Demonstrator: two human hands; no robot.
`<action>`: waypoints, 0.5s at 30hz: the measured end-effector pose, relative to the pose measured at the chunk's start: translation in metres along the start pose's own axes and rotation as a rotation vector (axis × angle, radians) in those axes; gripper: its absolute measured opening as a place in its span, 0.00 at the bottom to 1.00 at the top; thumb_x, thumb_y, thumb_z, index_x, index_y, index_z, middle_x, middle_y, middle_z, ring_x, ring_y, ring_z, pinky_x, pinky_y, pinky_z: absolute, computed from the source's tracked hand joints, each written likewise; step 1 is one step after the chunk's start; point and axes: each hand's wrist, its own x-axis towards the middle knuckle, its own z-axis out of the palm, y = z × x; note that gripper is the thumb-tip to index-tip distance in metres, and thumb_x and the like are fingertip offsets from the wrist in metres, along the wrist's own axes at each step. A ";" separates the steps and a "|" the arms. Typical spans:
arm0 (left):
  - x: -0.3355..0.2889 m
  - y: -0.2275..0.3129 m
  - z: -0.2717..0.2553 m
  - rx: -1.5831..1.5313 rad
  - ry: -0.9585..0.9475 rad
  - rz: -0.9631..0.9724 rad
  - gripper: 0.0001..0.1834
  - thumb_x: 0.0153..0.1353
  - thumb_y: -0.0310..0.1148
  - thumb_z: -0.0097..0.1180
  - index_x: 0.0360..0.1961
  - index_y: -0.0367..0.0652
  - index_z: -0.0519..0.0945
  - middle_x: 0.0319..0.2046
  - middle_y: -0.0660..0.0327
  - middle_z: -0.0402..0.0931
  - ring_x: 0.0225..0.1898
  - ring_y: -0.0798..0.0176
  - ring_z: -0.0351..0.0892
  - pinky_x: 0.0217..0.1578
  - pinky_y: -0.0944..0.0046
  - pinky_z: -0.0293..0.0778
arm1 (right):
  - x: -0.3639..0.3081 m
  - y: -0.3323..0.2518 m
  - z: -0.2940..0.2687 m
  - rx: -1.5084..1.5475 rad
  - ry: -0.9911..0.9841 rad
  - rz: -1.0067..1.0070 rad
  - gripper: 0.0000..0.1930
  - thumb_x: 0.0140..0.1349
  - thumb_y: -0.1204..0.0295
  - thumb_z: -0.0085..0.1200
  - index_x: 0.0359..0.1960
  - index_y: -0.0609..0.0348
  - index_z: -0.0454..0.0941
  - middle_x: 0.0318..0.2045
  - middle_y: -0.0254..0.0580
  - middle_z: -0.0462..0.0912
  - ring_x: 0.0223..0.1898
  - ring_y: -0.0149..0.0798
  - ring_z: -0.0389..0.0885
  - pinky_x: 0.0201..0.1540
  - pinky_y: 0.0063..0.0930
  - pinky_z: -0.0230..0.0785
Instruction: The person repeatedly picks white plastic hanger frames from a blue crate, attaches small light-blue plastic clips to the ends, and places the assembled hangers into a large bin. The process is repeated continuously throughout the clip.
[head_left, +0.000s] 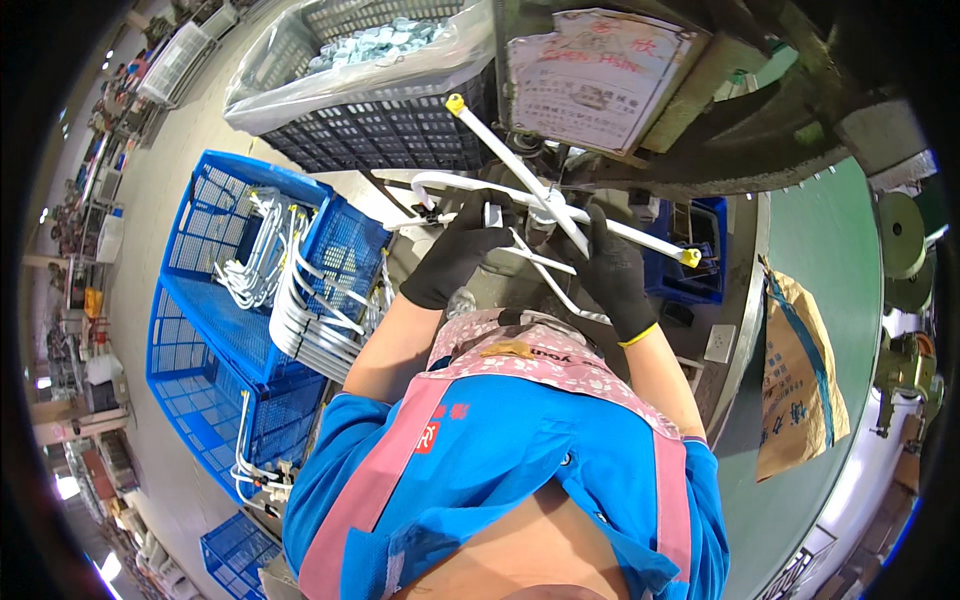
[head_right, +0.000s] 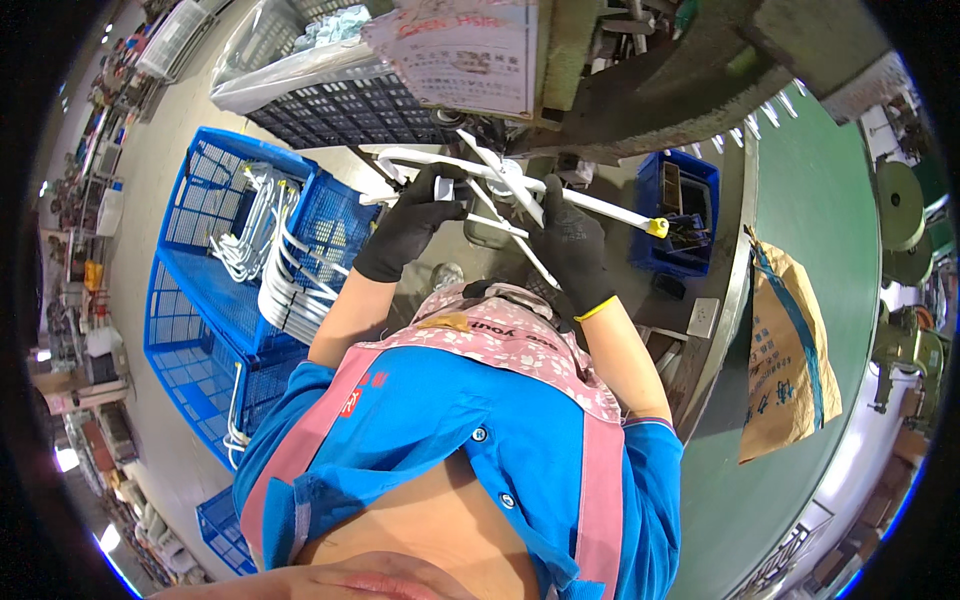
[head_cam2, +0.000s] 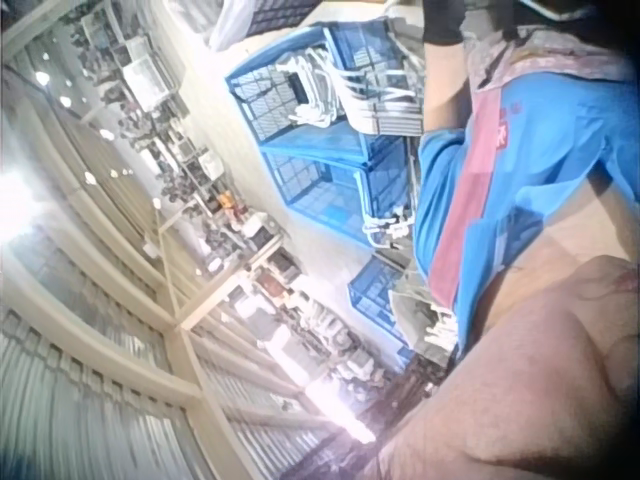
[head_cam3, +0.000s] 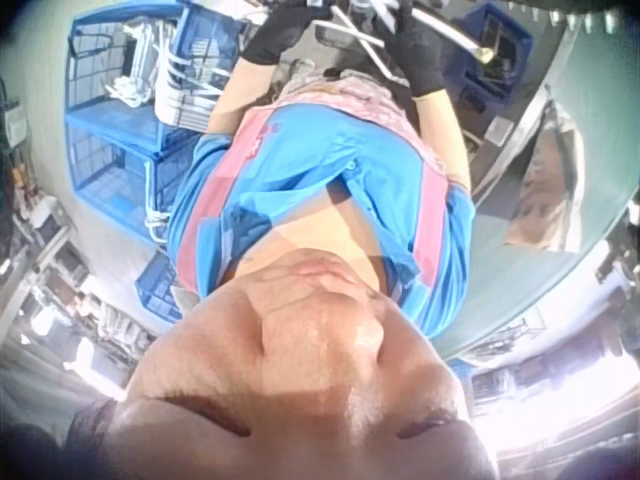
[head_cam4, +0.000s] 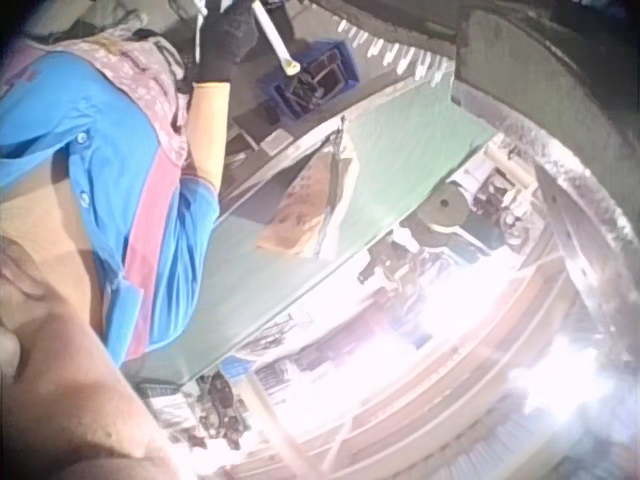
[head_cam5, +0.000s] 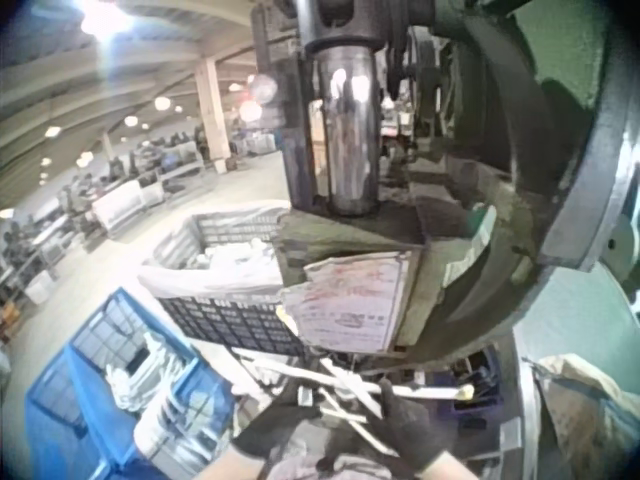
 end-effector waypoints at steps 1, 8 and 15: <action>0.006 0.002 0.004 0.139 -0.034 0.070 0.21 0.58 0.25 0.55 0.53 0.40 0.69 0.42 0.64 0.71 0.45 0.69 0.73 0.41 0.69 0.70 | -0.001 0.001 0.002 0.006 0.024 -0.018 0.36 0.55 0.62 0.62 0.64 0.51 0.58 0.28 0.46 0.82 0.26 0.50 0.82 0.25 0.36 0.73; 0.052 -0.002 0.029 1.397 0.092 0.718 0.34 0.44 0.39 0.68 0.53 0.41 0.71 0.45 0.49 0.72 0.51 0.42 0.70 0.53 0.47 0.65 | -0.001 0.004 0.009 0.003 0.082 -0.024 0.36 0.55 0.58 0.61 0.64 0.49 0.58 0.32 0.40 0.83 0.29 0.46 0.83 0.24 0.36 0.73; 0.074 -0.006 0.023 1.432 -0.068 0.829 0.42 0.43 0.47 0.69 0.60 0.45 0.69 0.50 0.48 0.74 0.53 0.44 0.71 0.54 0.47 0.64 | -0.001 -0.006 -0.005 -0.001 -0.053 0.086 0.40 0.52 0.69 0.62 0.67 0.46 0.55 0.42 0.40 0.82 0.36 0.47 0.83 0.33 0.34 0.76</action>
